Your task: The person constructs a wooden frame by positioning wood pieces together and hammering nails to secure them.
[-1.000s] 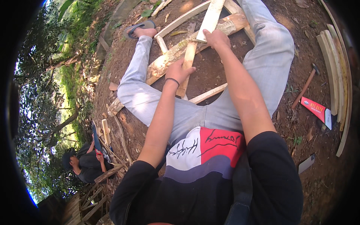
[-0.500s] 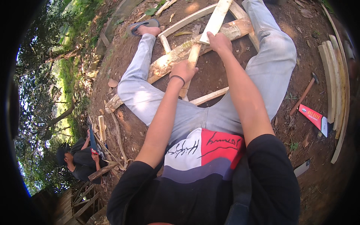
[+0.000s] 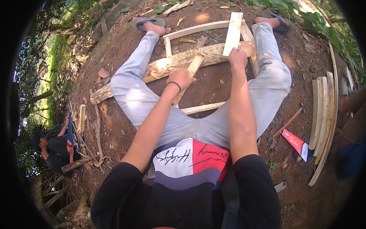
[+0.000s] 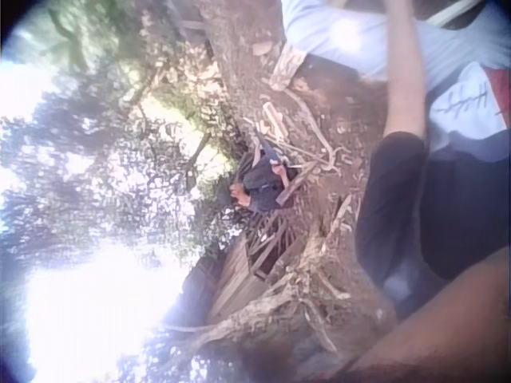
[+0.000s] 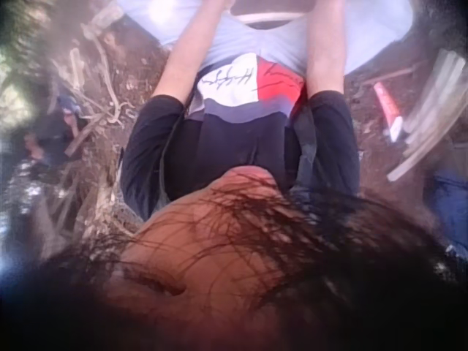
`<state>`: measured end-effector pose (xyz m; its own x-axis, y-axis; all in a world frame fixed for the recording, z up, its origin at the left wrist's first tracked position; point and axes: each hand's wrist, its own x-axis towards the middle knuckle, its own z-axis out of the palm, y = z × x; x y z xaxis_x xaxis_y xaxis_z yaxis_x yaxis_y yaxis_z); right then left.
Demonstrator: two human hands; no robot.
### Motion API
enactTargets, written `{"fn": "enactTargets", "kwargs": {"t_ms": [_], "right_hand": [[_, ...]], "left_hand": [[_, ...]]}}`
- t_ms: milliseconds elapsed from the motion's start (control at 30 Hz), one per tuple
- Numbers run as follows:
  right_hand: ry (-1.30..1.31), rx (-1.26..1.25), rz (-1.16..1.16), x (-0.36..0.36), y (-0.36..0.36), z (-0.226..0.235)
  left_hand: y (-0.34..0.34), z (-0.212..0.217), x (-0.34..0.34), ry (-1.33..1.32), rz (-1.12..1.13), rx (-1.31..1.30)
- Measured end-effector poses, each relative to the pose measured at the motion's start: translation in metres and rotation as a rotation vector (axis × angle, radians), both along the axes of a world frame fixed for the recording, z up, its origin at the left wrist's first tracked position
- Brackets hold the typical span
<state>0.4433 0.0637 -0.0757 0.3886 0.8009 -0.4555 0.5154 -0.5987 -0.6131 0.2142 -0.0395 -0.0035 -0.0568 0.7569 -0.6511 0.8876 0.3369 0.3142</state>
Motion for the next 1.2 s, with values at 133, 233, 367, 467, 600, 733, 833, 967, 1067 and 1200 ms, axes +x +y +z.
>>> {"fn": "enactTargets", "kwargs": {"t_ms": [133,233,367,467,600,733,833,967,1067,1200], "right_hand": [[-0.146,0.147,0.155,0.029,0.004,0.008],[-0.051,0.187,0.258,0.035,-0.009,0.047],[0.069,0.099,0.306,0.056,-0.021,0.060],[0.158,0.046,0.372,0.064,-0.018,0.057],[0.119,-0.011,0.403,0.064,0.015,0.059],[0.203,-0.134,0.472,0.063,0.038,0.082],[0.186,-0.149,0.566,0.080,0.051,0.071],[0.076,-0.060,0.712,0.076,0.058,0.039],[-0.087,0.115,0.727,0.075,0.063,0.015],[0.047,0.119,0.638,0.079,0.071,0.004]], "left_hand": [[0.000,-0.001,-0.001,-0.010,0.020,-0.057],[-0.002,-0.002,-0.004,-0.029,0.025,-0.071],[0.000,-0.003,-0.005,-0.038,0.014,-0.059],[0.001,-0.005,-0.004,-0.057,0.008,-0.046],[0.002,0.000,-0.002,-0.068,0.026,-0.034],[-0.003,-0.004,-0.006,-0.072,0.064,-0.020],[-0.001,-0.002,-0.005,-0.074,0.056,-0.043],[-0.004,-0.003,-0.006,-0.079,0.073,-0.041],[-0.003,-0.002,-0.006,-0.084,0.055,-0.044],[-0.003,-0.002,-0.004,-0.065,0.047,-0.065]]}}
